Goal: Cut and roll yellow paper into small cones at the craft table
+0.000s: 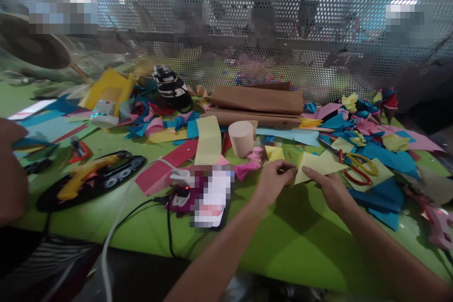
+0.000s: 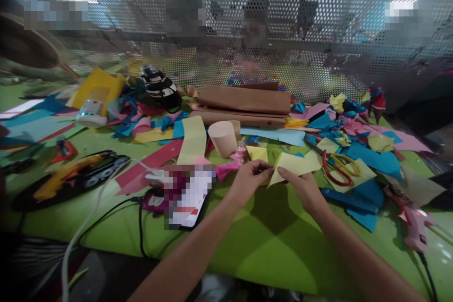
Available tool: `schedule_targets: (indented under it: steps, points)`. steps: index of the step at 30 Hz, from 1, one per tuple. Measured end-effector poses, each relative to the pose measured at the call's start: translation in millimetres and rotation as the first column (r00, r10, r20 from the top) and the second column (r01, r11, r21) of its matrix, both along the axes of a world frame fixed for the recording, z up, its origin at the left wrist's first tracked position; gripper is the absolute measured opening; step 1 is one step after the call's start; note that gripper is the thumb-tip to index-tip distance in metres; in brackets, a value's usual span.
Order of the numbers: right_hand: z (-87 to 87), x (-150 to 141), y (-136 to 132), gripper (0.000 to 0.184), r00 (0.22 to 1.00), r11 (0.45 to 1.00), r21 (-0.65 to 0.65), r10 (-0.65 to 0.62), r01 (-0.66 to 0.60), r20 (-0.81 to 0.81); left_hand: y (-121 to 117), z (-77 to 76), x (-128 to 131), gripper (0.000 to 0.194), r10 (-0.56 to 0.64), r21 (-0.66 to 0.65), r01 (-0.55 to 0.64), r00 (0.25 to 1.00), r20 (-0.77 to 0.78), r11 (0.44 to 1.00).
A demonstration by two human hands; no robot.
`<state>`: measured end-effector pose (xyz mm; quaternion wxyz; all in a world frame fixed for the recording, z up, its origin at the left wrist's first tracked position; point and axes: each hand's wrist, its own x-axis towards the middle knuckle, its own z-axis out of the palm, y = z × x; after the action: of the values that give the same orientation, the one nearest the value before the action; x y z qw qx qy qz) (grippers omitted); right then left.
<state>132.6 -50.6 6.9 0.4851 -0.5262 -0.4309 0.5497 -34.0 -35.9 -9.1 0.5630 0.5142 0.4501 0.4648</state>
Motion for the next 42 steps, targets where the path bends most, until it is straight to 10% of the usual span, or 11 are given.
schedule_targets:
  steps: [26,42]
  points:
    - [-4.0,2,1,0.024,0.979,0.989,0.069,0.119,-0.132,0.167,1,-11.8,4,0.019,-0.006,0.002,0.006,0.996,0.088,1.0]
    - [-0.9,-2,6,0.029,0.997,0.998,0.031,0.059,-0.06,0.04,-3,8.6,5,0.019,-0.004,-0.156,0.04,0.974,0.225,0.987]
